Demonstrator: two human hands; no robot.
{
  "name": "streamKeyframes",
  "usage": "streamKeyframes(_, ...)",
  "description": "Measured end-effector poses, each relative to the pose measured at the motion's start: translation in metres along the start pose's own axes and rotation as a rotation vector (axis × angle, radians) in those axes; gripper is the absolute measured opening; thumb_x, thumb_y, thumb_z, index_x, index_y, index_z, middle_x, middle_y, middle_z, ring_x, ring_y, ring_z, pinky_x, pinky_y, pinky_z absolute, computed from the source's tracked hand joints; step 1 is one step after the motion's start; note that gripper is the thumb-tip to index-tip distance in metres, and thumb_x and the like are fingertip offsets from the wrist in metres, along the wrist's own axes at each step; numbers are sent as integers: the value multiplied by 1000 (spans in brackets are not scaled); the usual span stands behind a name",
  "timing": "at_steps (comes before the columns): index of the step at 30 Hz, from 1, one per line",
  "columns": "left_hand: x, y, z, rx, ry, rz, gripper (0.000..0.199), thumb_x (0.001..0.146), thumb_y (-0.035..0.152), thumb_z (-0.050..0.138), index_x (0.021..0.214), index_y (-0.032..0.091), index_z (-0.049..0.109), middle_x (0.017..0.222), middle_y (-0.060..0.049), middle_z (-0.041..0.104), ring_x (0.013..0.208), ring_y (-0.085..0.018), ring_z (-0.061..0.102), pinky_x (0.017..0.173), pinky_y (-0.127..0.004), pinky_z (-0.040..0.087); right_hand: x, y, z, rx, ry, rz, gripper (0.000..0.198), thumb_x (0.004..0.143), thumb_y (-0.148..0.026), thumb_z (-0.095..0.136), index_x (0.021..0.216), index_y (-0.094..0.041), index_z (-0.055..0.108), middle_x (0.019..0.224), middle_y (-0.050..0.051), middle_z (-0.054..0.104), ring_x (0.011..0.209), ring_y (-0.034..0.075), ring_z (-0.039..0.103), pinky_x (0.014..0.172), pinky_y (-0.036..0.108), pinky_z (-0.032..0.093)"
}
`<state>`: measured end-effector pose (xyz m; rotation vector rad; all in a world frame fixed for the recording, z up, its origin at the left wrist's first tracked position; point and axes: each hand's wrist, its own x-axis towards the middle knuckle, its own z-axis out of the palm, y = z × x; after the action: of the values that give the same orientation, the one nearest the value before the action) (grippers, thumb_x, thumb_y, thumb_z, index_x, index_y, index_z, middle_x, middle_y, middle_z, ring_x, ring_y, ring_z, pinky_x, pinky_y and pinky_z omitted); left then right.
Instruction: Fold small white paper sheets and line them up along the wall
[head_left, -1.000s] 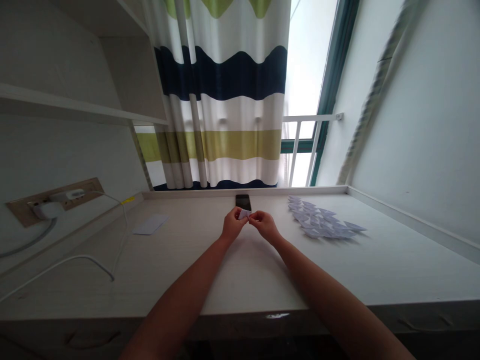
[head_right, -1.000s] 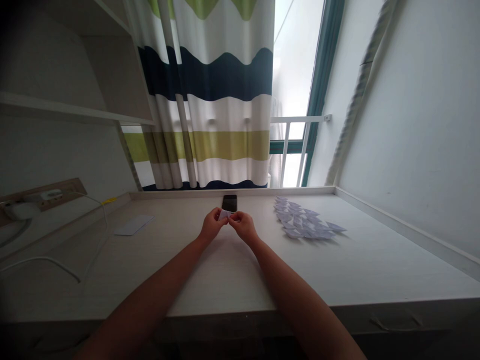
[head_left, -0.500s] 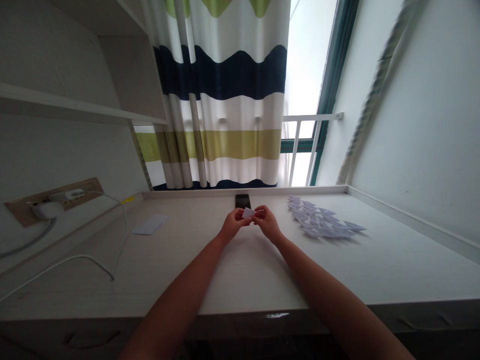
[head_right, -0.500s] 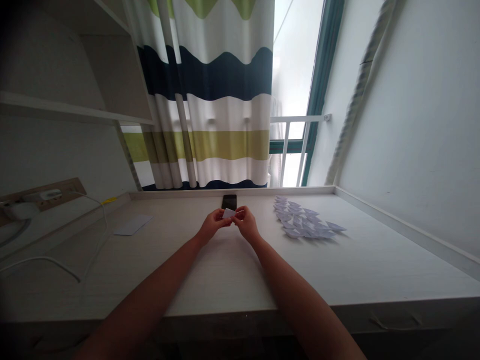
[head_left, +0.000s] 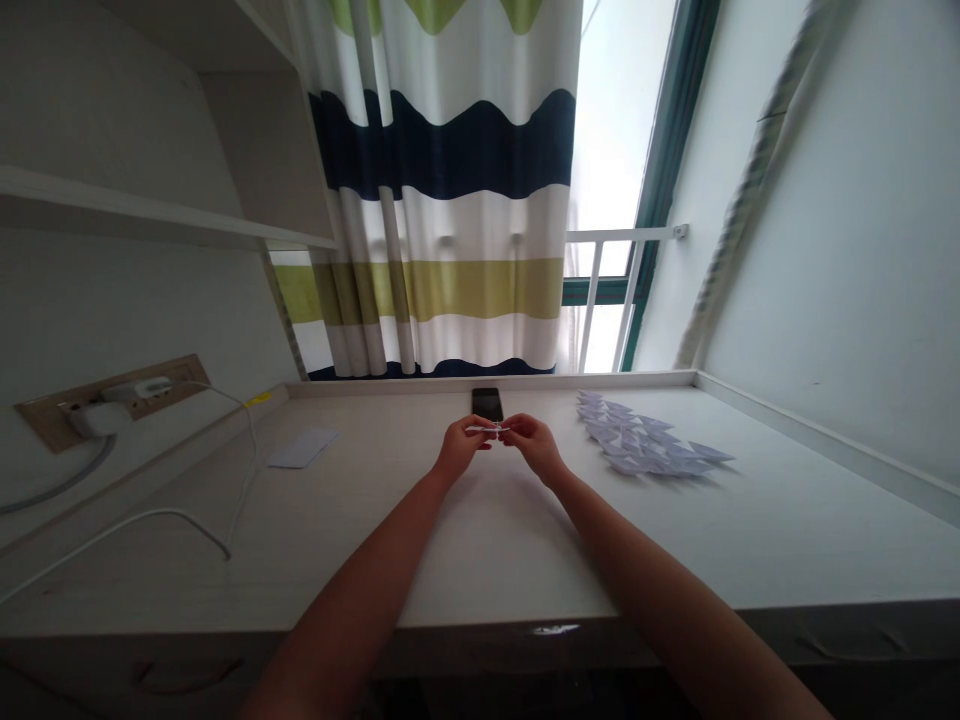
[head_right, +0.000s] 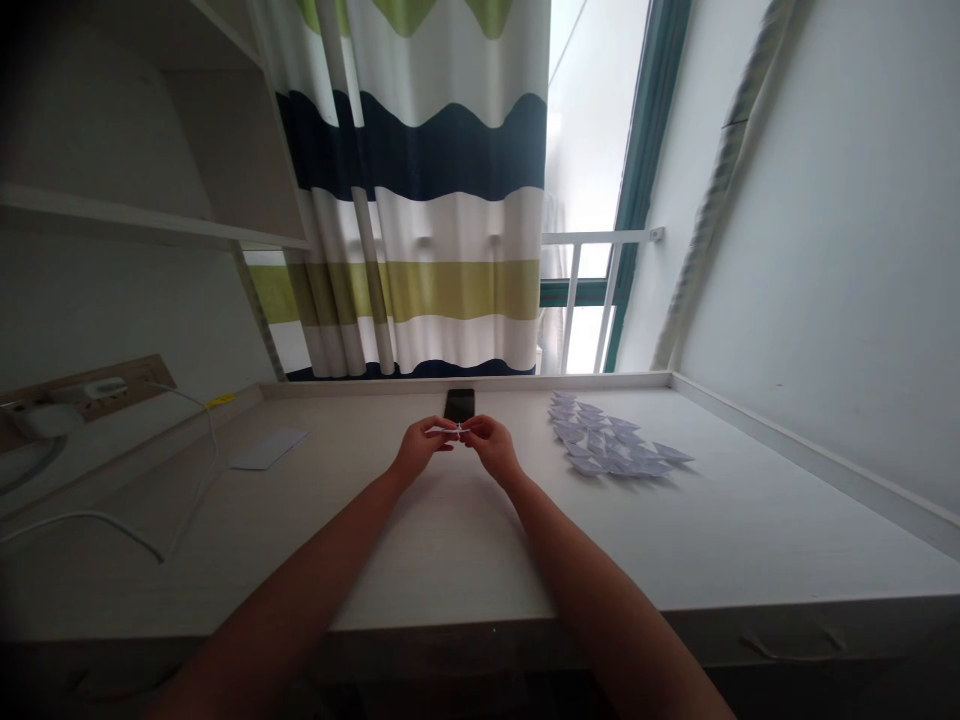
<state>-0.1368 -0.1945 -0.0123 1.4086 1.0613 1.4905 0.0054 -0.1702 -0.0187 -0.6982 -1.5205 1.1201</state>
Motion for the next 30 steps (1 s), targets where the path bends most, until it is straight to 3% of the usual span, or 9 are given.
streamKeyframes(6, -3, 6, 0, -101, -70, -114, 21, 62, 18, 62, 81, 11, 64, 75, -7, 66, 70, -16, 63, 70, -31, 49, 1, 3, -3, 5, 46, 3, 16, 57, -25, 66, 69, -16, 60, 69, 2, 65, 69, 15, 61, 71, 32, 47)
streamKeyframes(16, 1, 1, 0, -160, 3, -149, 24, 54, 22, 72, 75, 11, 66, 74, -5, 67, 70, -15, 61, 75, -34, 50, 4, 8, -5, -44, 41, 24, 16, 61, -27, 61, 73, -16, 63, 70, 3, 66, 67, 16, 61, 69, 34, 49)
streamKeyframes(30, -1, 4, 3, -58, 6, -129, 30, 57, 31, 72, 74, 12, 56, 64, -4, 63, 61, -14, 60, 57, -27, 51, -1, 3, -1, -303, 39, -84, 20, 63, -36, 62, 70, -17, 61, 67, 4, 64, 62, 16, 59, 61, 30, 48)
